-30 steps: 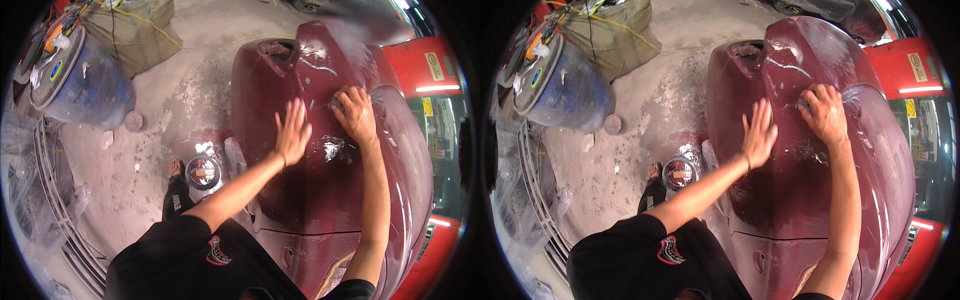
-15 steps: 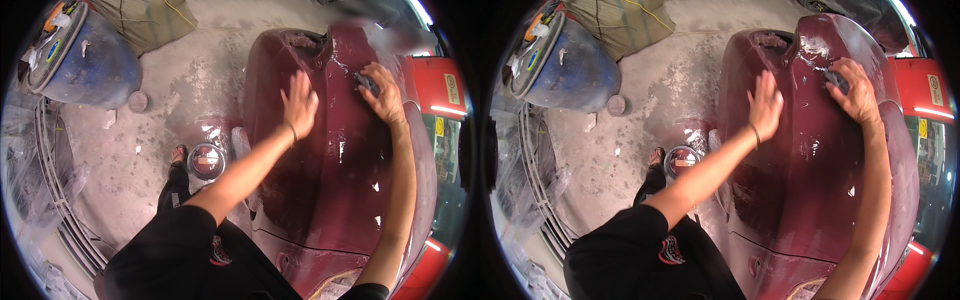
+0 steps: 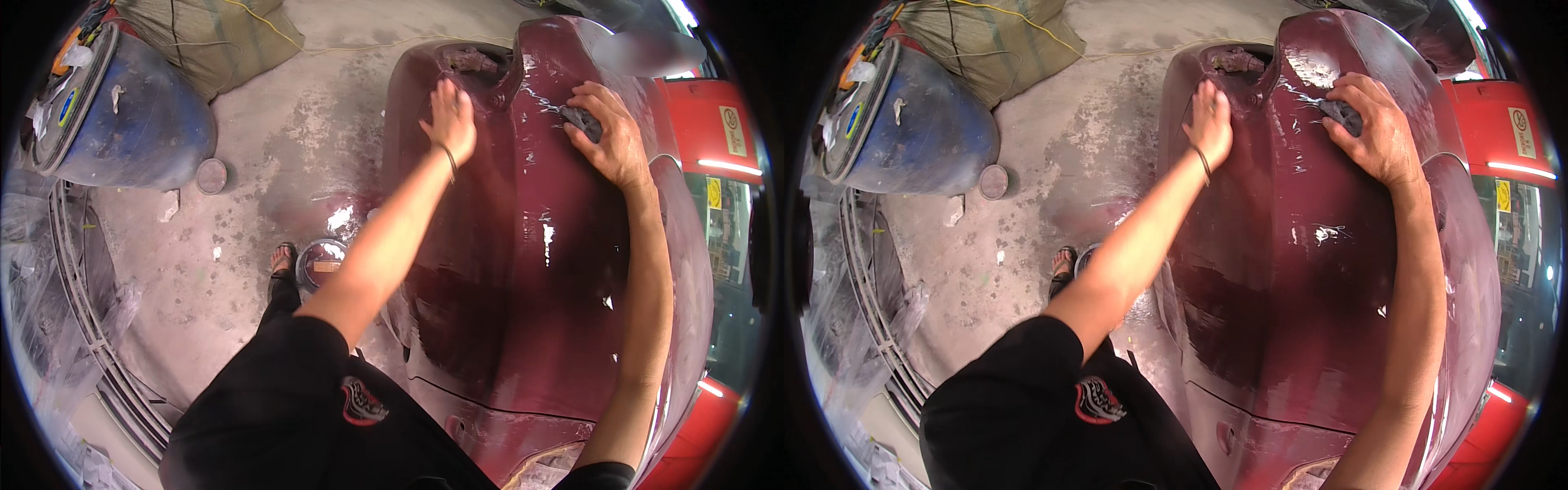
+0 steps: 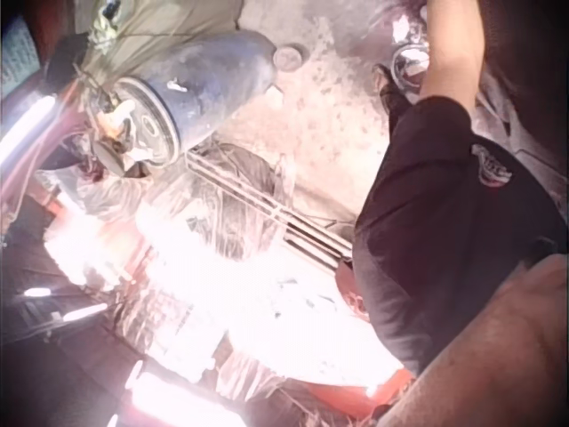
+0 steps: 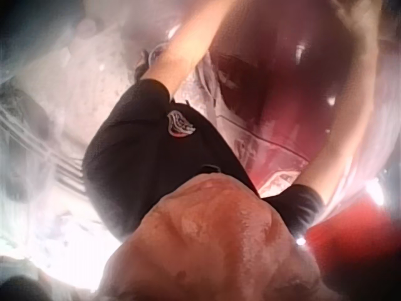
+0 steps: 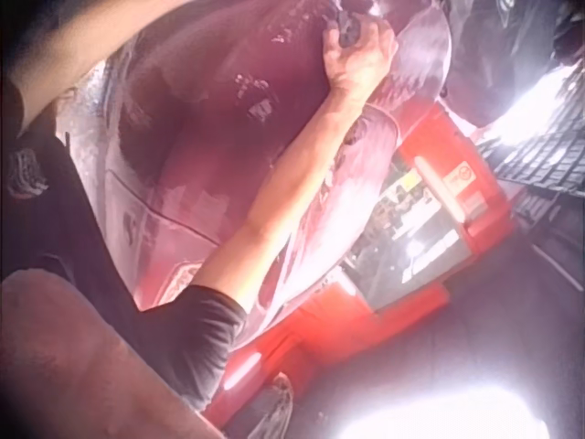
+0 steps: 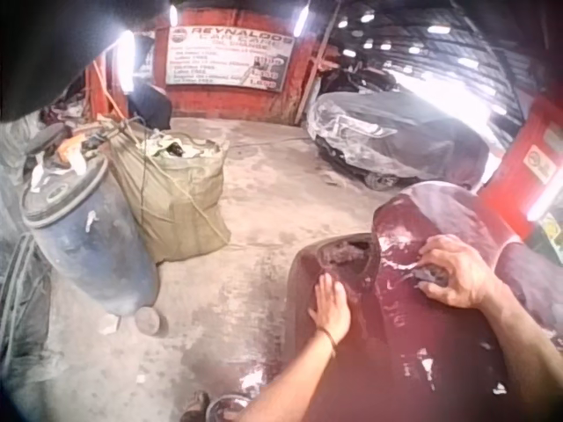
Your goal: The person sands the surface of a maroon car hood using a sanding block and water. They repeatedly rub the block over the hood's surface, occasionally dipping it into a bucket of water to keep it wet. The person also uses their hands to wipe the surface and check for smoothness.
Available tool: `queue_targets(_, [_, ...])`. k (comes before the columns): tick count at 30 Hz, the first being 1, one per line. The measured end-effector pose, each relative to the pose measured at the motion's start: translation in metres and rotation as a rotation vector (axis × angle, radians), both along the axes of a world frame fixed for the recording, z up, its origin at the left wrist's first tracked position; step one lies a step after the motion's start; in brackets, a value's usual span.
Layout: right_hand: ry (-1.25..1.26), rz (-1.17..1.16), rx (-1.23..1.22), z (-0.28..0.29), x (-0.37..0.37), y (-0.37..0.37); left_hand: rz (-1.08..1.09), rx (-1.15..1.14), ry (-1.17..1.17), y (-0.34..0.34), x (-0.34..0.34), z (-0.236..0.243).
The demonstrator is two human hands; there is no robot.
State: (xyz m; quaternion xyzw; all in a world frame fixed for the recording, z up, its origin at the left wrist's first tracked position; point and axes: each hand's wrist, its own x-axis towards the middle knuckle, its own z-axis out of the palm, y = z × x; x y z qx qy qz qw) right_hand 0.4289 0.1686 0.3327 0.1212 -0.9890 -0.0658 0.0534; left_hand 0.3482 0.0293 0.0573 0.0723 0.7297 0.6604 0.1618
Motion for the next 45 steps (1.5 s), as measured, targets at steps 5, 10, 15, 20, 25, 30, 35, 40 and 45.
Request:
queue_targets(5, [0.099,0.035,-0.039,-0.002,0.005,0.004,-0.049,0.029,0.085,-0.006,0.056,0.001])
queue_targets(10, [0.105,-0.031,0.094,-0.006,0.015,0.009,-0.143,-0.043,0.117,-0.017,0.114,0.015])
queue_targets(15, [0.021,-0.126,-0.005,0.000,0.001,0.010,-0.054,-0.045,-0.033,0.002,-0.026,-0.002])
queue_targets(20, [-0.082,-0.008,0.024,-0.002,0.008,0.027,-0.171,0.035,0.249,-0.033,0.178,0.046])
queue_targets(25, [-0.136,-0.076,0.002,-0.002,0.018,0.038,-0.331,0.035,0.240,-0.054,0.219,0.058])
queue_targets(30, [0.037,-0.085,-0.160,-0.006,-0.005,-0.003,-0.046,-0.019,0.200,-0.008,0.054,0.037])
queue_targets(35, [-0.019,-0.069,-0.006,-0.008,0.014,0.038,-0.289,0.069,0.365,-0.055,0.225,0.045])
queue_targets(40, [0.027,-0.077,0.003,-0.007,0.010,0.022,-0.245,0.013,0.440,-0.043,0.167,0.057])
queue_targets(45, [0.031,-0.071,-0.015,-0.009,0.002,0.021,-0.154,0.033,0.480,-0.013,0.089,0.065])
